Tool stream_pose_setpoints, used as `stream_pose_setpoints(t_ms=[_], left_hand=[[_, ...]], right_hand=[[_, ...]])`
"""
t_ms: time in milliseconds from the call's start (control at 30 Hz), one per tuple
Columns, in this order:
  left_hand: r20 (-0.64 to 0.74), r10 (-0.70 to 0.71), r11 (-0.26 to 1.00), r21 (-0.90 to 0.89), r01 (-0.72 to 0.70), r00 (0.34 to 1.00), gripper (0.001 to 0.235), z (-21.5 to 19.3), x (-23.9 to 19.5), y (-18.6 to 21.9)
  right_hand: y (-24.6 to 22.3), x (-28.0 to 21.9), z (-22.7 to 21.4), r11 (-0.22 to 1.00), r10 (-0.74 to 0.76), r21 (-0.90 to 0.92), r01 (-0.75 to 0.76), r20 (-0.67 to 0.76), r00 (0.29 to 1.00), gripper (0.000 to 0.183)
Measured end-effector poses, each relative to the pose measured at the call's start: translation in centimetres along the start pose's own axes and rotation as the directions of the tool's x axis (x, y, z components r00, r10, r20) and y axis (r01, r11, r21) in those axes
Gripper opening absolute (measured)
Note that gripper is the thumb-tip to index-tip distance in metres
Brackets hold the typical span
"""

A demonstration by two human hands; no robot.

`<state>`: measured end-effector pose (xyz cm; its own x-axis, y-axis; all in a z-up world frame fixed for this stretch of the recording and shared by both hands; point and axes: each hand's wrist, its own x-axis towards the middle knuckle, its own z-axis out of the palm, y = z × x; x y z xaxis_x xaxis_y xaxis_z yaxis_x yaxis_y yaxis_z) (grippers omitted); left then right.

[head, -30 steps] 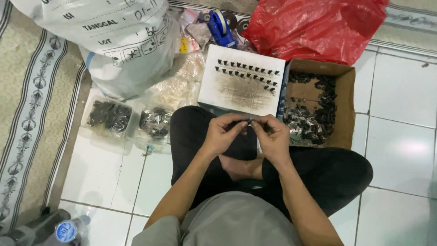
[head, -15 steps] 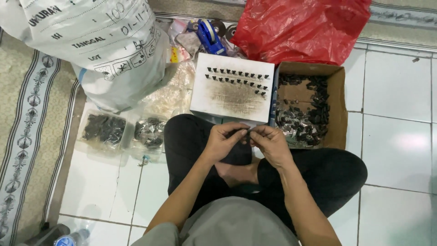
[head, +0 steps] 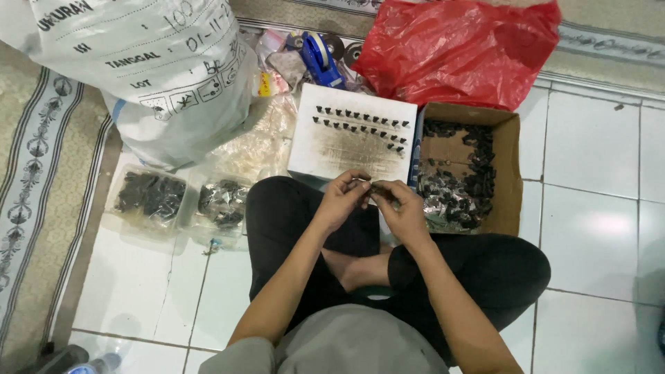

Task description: The person is picking small black metal components from a box and inserting them into a white template tray.

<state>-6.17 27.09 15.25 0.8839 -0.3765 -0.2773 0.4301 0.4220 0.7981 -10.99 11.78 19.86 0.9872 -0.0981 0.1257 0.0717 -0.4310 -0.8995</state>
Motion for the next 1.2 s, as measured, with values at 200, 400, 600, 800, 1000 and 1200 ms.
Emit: stream_pose_setpoints(t_ms=[200, 400, 600, 800, 1000, 1200], left_hand=[[-0.040, 0.070, 0.985, 0.163, -0.063, 0.997, 0.017, 0.1, 3.6, -0.5], [-0.093, 0.145, 0.827, 0.558, -0.069, 0.985, 0.031, -0.8, 6.3, -1.2], [-0.043, 0.074, 0.724, 0.689, -0.024, 0.996, 0.051, 0.7, 6.5, -0.3], [-0.027, 0.016, 0.734, 0.679, 0.006, 0.999, 0.056, 1.6, 6.4, 1.6], [-0.037, -0.022, 0.719, 0.694, 0.041, 0.999, 0.056, 1.7, 7.1, 1.7], [-0.016, -0.013, 0.738, 0.674, 0.021, 1.000, 0.055, 1.9, 6.9, 1.9]], right_hand=[[1.5, 4.5, -1.5, 0.928, -0.266, -0.232, 0.292, 0.137, 0.954, 0.011], [4.8, 10.4, -2.6, 0.707, -0.344, -0.560, 0.432, 0.261, 0.902, 0.004], [7.3, 13.7, -1.1, 0.542, -0.311, -0.680, 0.494, 0.383, 0.870, 0.015], [9.9, 14.3, -0.4, 0.429, -0.301, -0.747, 0.507, 0.411, 0.860, 0.019], [11.7, 14.2, -0.1, 0.417, -0.335, -0.742, 0.525, 0.411, 0.848, 0.020], [11.3, 14.2, -0.3, 0.456, -0.308, -0.732, 0.506, 0.404, 0.861, 0.017]])
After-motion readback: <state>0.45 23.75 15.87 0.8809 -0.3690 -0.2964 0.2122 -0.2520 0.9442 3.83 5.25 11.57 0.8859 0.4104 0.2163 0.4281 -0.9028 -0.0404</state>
